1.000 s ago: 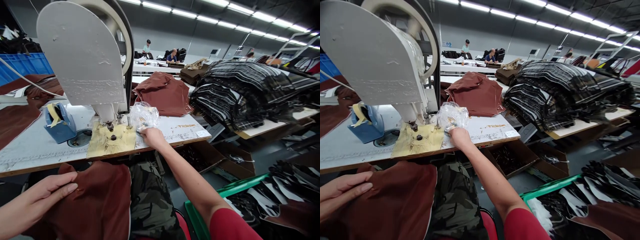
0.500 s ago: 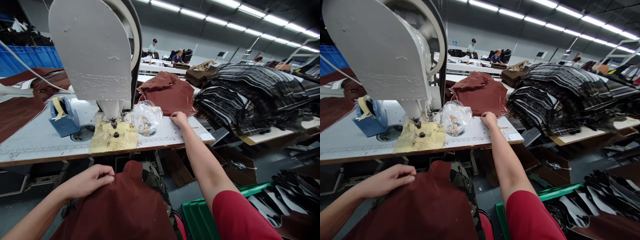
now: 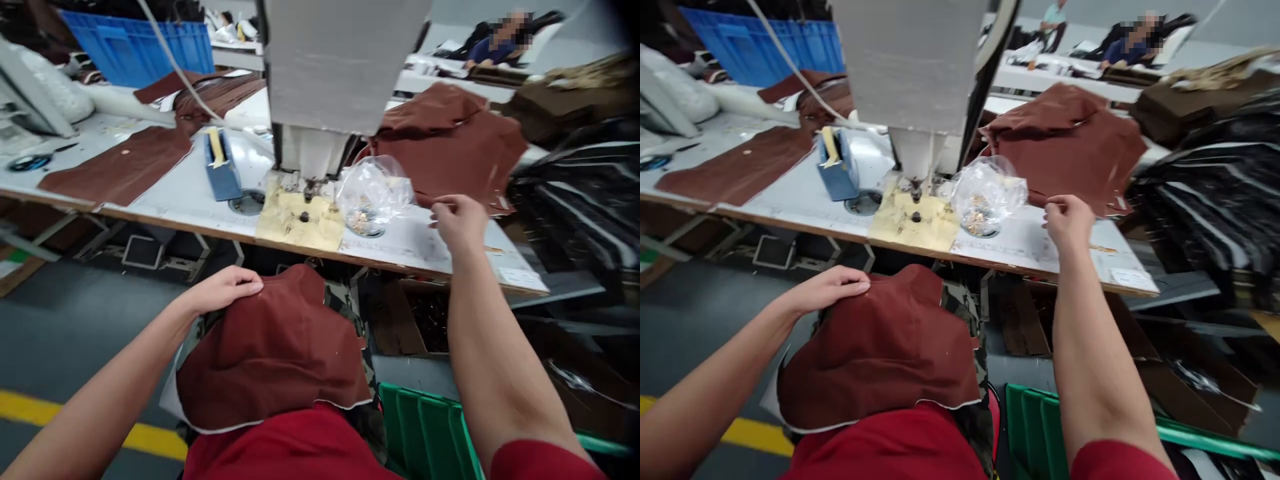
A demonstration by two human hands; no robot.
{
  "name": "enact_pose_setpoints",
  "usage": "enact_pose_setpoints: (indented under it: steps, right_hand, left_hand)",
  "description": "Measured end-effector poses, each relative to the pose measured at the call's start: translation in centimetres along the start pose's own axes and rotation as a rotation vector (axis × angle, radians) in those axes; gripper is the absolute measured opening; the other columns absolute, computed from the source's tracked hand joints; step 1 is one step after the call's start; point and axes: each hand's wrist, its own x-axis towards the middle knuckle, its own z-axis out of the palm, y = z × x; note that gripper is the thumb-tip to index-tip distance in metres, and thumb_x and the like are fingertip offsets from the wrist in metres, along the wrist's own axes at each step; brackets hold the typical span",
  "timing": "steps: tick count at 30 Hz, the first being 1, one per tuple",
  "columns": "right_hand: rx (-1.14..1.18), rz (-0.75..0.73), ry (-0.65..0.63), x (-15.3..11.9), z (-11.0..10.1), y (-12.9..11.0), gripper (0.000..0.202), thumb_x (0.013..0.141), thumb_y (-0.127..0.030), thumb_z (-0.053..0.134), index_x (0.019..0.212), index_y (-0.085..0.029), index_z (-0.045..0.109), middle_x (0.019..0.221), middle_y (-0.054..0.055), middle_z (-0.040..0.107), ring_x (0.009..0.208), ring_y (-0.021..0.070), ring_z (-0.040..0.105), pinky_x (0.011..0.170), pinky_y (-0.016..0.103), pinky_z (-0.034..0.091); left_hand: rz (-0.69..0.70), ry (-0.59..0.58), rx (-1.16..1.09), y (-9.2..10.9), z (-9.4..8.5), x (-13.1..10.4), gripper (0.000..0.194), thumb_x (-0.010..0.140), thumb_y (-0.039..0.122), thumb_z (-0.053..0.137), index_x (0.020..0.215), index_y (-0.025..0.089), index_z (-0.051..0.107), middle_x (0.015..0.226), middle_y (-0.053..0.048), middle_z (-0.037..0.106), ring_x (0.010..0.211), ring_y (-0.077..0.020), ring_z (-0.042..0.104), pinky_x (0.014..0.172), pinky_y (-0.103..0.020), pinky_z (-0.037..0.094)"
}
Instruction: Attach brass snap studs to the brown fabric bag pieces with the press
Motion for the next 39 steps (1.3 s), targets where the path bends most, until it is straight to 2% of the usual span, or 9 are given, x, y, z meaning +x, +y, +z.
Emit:
enact_pose_setpoints:
  steps: [2,4,7,11,21,26,29,33,39]
  right_hand:
    - [0.388,0.005,-0.052,-4.2,0.4,-3.2,0.034,0.094,-0.028,0.058,0.117,-0.006,0.068,0.096,0.020,0.072,0.075,0.0154,0.069,0.065,0.029,0.054]
    - [0.734,-0.043,-0.236,-9.8,1.0,-7.2,0.029,0.083,-0.030,0.075,0.108,-0.016,0.073,0.090,0.010,0.072,0.071,0.0141,0.068,0.066,0.031,0.056]
    - [0.751,-0.339,-0.514,-18.3,2.6,-13.0,0.014,0.087,-0.028,0.072,0.100,-0.026,0.076,0.091,0.003,0.073,0.076,0.0157,0.070,0.074,0.034,0.058]
    - [0.794,-0.526,-0.615,-24.4,5.1,-17.5,0.011,0.092,-0.024,0.067,0.098,-0.025,0.076,0.096,0.003,0.075,0.089,0.0177,0.070,0.083,0.033,0.056]
    - [0.756,-0.526,-0.576,-25.4,6.3,-18.2,0.005,0.092,-0.026,0.066,0.091,-0.023,0.070,0.088,0.003,0.068,0.083,0.0162,0.063,0.076,0.031,0.052]
    - [0.631,-0.547,-0.443,-25.2,6.5,-18.2,0.013,0.089,-0.031,0.070,0.097,-0.023,0.065,0.106,0.008,0.067,0.101,0.0234,0.060,0.090,0.040,0.049]
    - [0.630,-0.637,-0.577,-24.5,5.9,-17.9,0.024,0.091,-0.033,0.068,0.112,-0.023,0.061,0.118,0.008,0.067,0.109,0.0240,0.060,0.096,0.041,0.046]
    - [0.550,-0.740,-0.772,-24.2,4.6,-17.4,0.015,0.096,-0.031,0.062,0.108,-0.023,0.064,0.101,0.004,0.072,0.090,0.0191,0.063,0.084,0.036,0.045]
    - [0.438,-0.930,-0.504,-26.2,3.4,-16.2,0.010,0.095,-0.020,0.059,0.102,-0.022,0.065,0.095,0.004,0.075,0.082,0.0183,0.061,0.072,0.036,0.041]
  left_hand:
    - [-0.025,0.014,-0.082,-0.2,0.2,-0.1,0.040,0.089,0.053,0.059,0.077,0.015,0.060,0.075,0.000,0.054,0.069,-0.0122,0.045,0.063,-0.022,0.036]
    - [-0.038,0.022,-0.144,-0.4,0.3,-0.2,0.040,0.088,0.053,0.060,0.076,0.015,0.058,0.073,0.001,0.052,0.066,-0.0111,0.044,0.061,-0.022,0.035]
    - [-0.021,0.028,-0.122,-0.3,0.5,-0.3,0.039,0.089,0.052,0.058,0.074,0.016,0.056,0.070,0.002,0.050,0.062,-0.0102,0.042,0.058,-0.022,0.033]
    - [0.038,0.078,0.105,0.4,1.0,-0.7,0.040,0.093,0.049,0.051,0.070,0.016,0.052,0.065,0.004,0.041,0.059,-0.0097,0.035,0.055,-0.023,0.028]
    - [0.076,0.152,0.348,1.8,1.7,-1.6,0.044,0.096,0.047,0.045,0.065,0.016,0.051,0.061,0.004,0.036,0.059,-0.0100,0.033,0.053,-0.025,0.022]
    - [0.156,0.106,0.459,2.3,1.6,-2.4,0.030,0.090,0.044,0.060,0.086,0.015,0.066,0.070,0.002,0.057,0.063,-0.0112,0.047,0.056,-0.024,0.030]
    - [0.219,0.084,0.512,2.4,2.0,-3.2,0.021,0.092,0.035,0.060,0.092,0.016,0.070,0.078,0.000,0.067,0.069,-0.0131,0.056,0.062,-0.025,0.037]
    - [0.309,0.172,0.695,2.2,3.6,-4.6,0.018,0.097,0.025,0.055,0.096,0.018,0.071,0.091,-0.003,0.074,0.081,-0.0161,0.065,0.074,-0.029,0.042]
    - [0.509,0.321,1.007,0.6,6.0,-6.2,0.018,0.098,0.017,0.049,0.103,0.015,0.067,0.094,-0.005,0.073,0.084,-0.0183,0.064,0.080,-0.035,0.045]
